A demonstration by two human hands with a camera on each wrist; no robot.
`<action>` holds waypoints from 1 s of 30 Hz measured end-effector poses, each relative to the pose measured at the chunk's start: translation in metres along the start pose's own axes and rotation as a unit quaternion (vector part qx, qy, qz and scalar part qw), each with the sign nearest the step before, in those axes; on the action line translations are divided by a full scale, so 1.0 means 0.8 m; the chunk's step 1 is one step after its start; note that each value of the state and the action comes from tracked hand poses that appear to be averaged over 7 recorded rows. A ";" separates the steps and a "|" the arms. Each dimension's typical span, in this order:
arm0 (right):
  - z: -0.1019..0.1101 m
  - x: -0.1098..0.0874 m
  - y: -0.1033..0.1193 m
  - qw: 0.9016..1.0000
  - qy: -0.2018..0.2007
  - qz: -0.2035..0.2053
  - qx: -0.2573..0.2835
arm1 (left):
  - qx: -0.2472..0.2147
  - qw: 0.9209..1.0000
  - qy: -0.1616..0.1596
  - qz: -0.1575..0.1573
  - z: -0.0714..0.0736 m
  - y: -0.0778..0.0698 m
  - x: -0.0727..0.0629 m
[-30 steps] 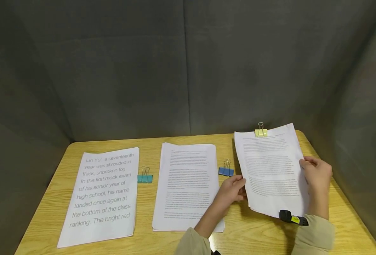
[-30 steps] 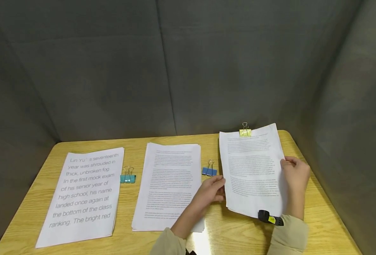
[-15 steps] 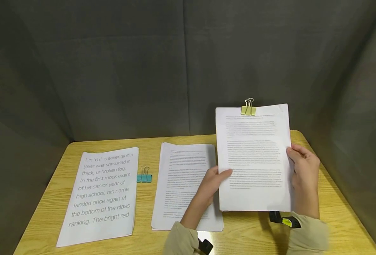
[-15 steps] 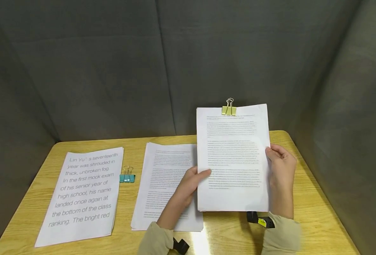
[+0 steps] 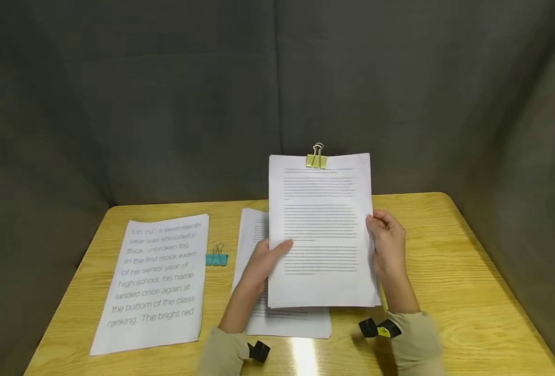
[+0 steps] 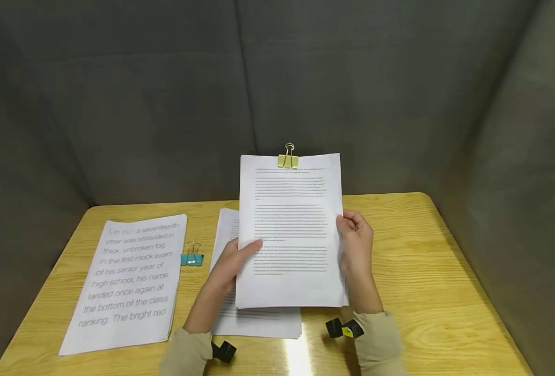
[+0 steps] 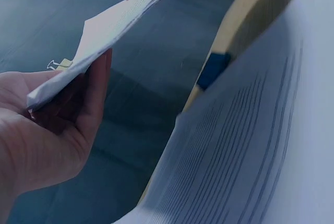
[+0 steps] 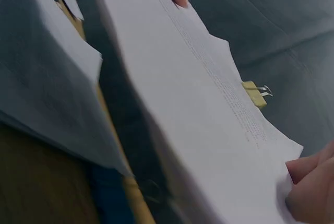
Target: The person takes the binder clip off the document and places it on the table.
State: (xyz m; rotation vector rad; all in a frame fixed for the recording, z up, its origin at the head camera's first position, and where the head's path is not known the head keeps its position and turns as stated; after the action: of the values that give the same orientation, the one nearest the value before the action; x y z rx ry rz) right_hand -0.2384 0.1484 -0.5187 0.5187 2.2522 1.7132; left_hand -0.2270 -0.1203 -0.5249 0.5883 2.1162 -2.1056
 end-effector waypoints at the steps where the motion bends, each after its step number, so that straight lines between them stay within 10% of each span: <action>1: -0.006 -0.002 -0.003 1.000 0.008 -0.002 0.002 | 0.008 1.000 -0.004 0.001 0.007 -0.001 -0.002; 18: -0.046 -0.015 -0.036 0.993 0.090 -0.022 -0.070 | 0.041 0.997 -0.058 0.011 0.066 0.014 -0.019; 24: -0.030 0.013 0.004 0.987 0.079 0.069 -0.119 | 0.056 0.997 -0.049 0.012 0.074 0.024 -0.021; 30: -0.058 0.060 0.070 0.957 0.165 0.128 -0.199 | 0.048 0.998 -0.044 0.006 0.083 0.022 -0.023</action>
State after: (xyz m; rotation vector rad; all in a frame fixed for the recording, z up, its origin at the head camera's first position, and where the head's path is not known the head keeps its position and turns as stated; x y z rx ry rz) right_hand -0.2942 0.1423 -0.4517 0.4722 2.0144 2.4730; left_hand -0.2173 -0.1897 -0.5376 0.5060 1.9694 -2.1949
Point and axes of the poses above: each hand's wrist, its own x-axis towards the middle knuckle, its own z-axis out of the back of the hand, y = z × x, the point moved 7 cm from there along x, towards the middle knuckle, and after that the axes turned 6 degrees about z, right-handed, at the moved point
